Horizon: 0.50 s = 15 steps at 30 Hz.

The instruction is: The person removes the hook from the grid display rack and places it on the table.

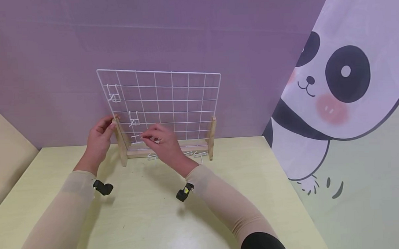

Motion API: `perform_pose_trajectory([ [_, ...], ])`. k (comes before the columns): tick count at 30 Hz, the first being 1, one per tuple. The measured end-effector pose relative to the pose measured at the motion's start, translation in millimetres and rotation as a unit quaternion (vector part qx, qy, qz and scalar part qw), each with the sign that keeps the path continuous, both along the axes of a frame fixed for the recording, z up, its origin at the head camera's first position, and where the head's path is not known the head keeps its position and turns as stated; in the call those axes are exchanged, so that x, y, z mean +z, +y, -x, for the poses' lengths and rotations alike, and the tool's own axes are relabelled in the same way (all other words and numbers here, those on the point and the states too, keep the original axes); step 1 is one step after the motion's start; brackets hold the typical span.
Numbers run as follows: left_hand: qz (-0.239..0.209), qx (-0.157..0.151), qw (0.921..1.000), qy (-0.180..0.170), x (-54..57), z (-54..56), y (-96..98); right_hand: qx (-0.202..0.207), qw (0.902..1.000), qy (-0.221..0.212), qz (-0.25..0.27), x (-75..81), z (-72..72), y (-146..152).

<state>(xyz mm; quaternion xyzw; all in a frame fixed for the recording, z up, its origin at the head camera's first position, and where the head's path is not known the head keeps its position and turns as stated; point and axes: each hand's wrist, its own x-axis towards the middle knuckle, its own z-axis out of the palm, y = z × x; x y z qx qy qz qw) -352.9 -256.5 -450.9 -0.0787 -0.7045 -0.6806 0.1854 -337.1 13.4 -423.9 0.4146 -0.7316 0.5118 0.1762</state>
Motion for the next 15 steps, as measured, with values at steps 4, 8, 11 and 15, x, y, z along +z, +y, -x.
perform_pose_trajectory([
  [4,0.002,0.0,1.0,0.002,-0.2,0.3,-0.4,0.001,0.9999,0.016,-0.006,-6.0,0.8,-4],
  [8,-0.007,-0.002,1.0,0.006,0.6,-0.1,0.4,0.006,0.9996,0.025,-0.007,-13.2,2.6,-8],
  [11,-0.012,-0.002,0.9999,0.007,1.4,-0.6,1.4,0.008,0.9997,0.021,-0.007,-18.6,4.3,-10],
  [15,-0.013,-0.002,0.9999,0.009,1.7,-0.6,1.9,0.012,0.9999,0.007,-0.009,-24.3,5.5,-13],
])
